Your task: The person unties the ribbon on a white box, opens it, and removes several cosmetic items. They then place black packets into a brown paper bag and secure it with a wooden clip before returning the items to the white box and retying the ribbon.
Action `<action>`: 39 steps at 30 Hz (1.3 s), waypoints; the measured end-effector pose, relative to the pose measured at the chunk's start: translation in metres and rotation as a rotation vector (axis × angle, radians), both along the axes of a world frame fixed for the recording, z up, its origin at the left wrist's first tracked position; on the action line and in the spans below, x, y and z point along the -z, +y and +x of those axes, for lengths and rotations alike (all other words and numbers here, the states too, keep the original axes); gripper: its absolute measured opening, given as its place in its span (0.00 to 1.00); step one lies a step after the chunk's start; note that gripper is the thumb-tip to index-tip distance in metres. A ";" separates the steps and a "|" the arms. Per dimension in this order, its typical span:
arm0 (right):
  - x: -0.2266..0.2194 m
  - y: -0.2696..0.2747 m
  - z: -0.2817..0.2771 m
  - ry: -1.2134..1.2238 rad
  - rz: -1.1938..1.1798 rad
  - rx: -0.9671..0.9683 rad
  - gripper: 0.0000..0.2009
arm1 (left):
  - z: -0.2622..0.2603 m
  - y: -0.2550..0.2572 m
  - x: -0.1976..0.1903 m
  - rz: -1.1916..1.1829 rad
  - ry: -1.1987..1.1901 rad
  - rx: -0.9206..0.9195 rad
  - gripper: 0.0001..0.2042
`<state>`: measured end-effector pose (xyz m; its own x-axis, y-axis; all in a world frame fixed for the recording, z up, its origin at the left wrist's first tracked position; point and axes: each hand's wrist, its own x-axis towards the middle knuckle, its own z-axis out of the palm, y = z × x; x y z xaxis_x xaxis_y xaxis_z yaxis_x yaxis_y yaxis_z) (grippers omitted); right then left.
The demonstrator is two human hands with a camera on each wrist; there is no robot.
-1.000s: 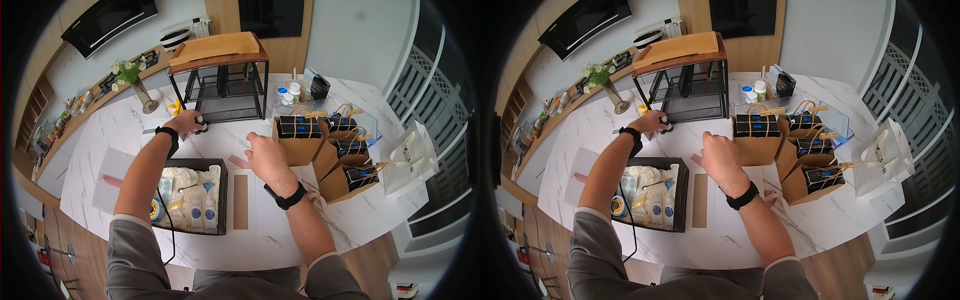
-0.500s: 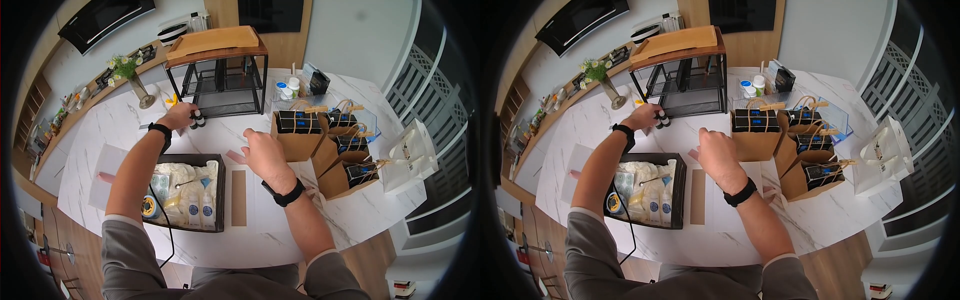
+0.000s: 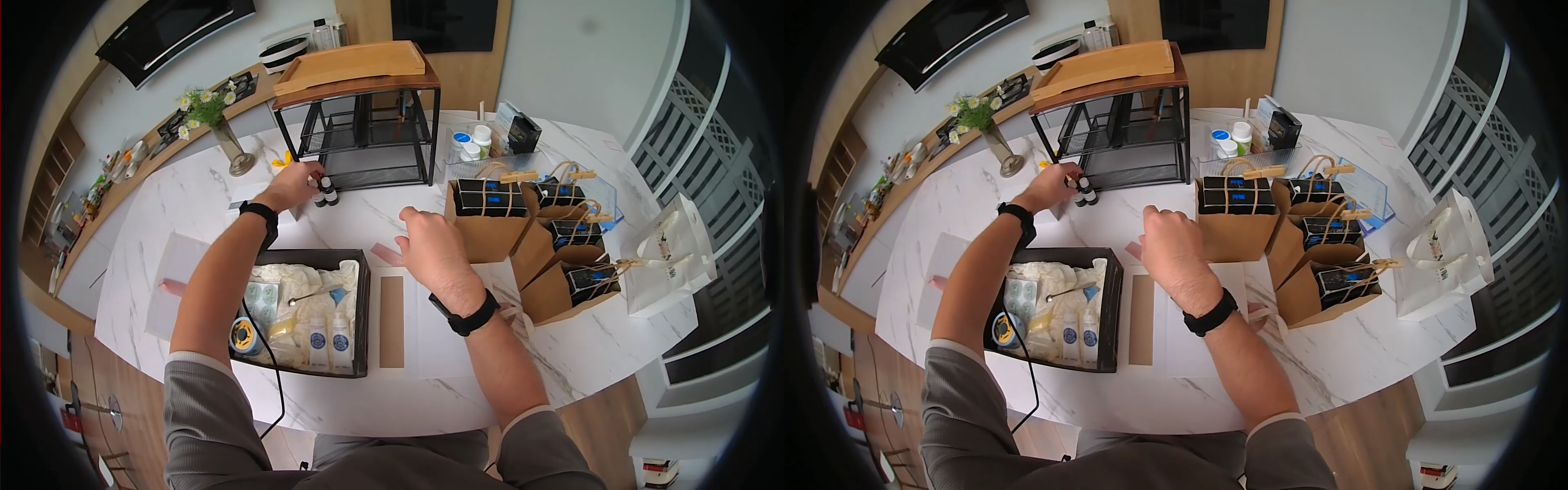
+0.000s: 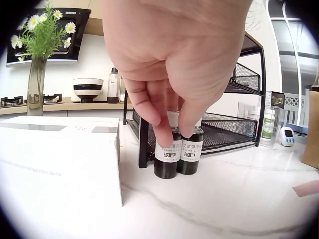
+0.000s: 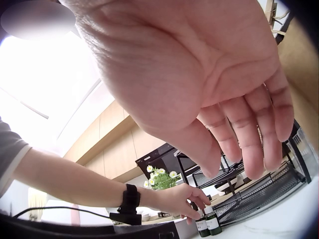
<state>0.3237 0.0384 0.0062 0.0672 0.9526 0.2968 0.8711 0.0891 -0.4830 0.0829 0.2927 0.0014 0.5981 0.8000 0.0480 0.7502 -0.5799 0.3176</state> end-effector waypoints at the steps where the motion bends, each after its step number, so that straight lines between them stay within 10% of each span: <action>1: -0.003 -0.001 -0.001 -0.014 -0.024 -0.001 0.15 | -0.002 -0.001 -0.001 0.034 -0.027 0.021 0.22; 11: -0.019 -0.012 -0.025 0.006 0.777 -0.051 0.35 | -0.045 -0.046 -0.038 0.266 -0.048 0.098 0.14; 16: -0.012 -0.012 -0.036 0.063 0.698 -0.036 0.34 | -0.095 -0.109 -0.062 0.148 0.160 0.059 0.10; 25: -0.002 -0.014 -0.050 0.044 0.658 -0.205 0.16 | -0.153 -0.233 -0.022 -0.183 0.726 0.080 0.32; 33: 0.004 -0.015 -0.049 0.014 0.563 -0.244 0.14 | -0.145 -0.224 -0.072 -0.288 0.507 -0.073 0.32; 39: 0.005 -0.019 -0.053 -0.057 0.469 -0.305 0.09 | -0.142 -0.108 -0.102 0.013 0.131 -0.218 0.29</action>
